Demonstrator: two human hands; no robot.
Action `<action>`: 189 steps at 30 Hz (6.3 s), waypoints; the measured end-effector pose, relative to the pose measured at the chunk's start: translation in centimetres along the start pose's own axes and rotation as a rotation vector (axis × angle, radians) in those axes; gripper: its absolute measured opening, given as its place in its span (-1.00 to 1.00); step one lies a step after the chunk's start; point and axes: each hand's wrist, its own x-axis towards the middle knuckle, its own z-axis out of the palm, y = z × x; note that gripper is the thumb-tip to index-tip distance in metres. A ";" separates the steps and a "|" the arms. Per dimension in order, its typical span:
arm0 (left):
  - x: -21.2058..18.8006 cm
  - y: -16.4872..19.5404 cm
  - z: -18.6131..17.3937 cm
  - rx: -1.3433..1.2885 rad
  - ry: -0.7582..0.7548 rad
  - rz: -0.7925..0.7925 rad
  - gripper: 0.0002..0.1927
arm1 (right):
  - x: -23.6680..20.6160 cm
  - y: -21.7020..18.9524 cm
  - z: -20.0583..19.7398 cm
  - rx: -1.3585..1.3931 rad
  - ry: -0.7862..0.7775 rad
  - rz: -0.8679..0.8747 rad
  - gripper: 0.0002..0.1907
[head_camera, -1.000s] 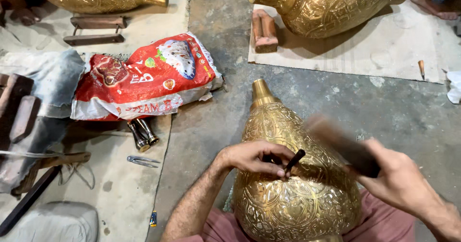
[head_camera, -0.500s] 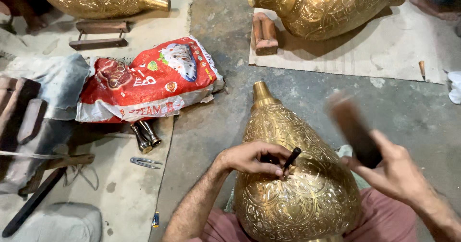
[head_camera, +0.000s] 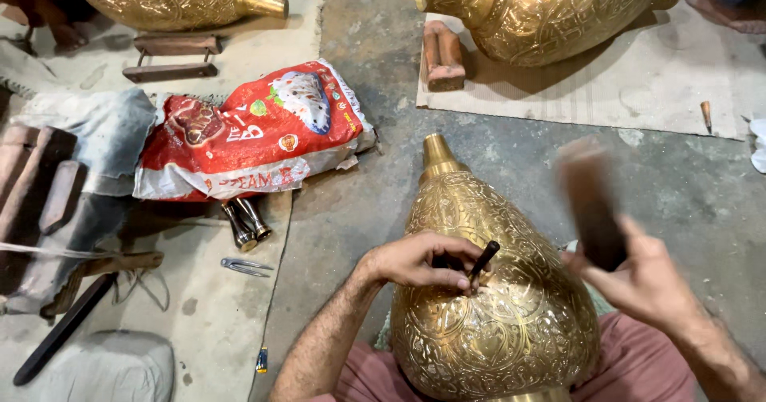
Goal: The person sits on the workshop floor holding a large embossed brass vessel between their legs, positioning a chisel on its decorated surface and striking it with a wooden mallet to engrave the pattern, repositioning the chisel repeatedly across different areas of the vessel.
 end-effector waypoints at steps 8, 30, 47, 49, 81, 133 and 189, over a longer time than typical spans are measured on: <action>-0.1 -0.1 0.0 0.040 -0.022 -0.084 -0.47 | 0.5 0.2 0.1 0.149 -0.031 -0.291 -0.57; -0.9 -0.3 0.5 0.008 0.027 -0.034 -0.45 | 1.2 -0.1 -0.2 0.086 -0.018 -0.168 -0.61; -1.8 0.3 1.0 0.075 0.083 -0.112 -0.44 | 2.4 -2.1 -0.8 0.038 -0.218 -0.004 -0.43; -1.8 0.5 1.0 0.084 0.090 -0.114 -0.44 | 2.6 -1.9 -1.1 -0.036 -0.155 -0.183 -0.63; -2.9 2.5 2.2 0.042 0.180 -0.049 -0.48 | 3.7 -1.7 -1.3 -0.137 -0.158 -0.176 -0.80; -4.6 1.9 4.1 0.018 0.322 -0.180 -0.52 | 5.7 -4.2 -0.8 -0.278 -0.295 -0.225 -0.78; -6.2 1.8 6.2 0.047 0.472 -0.251 -0.49 | 6.7 -8.7 -0.8 -0.313 -0.404 -0.257 -0.71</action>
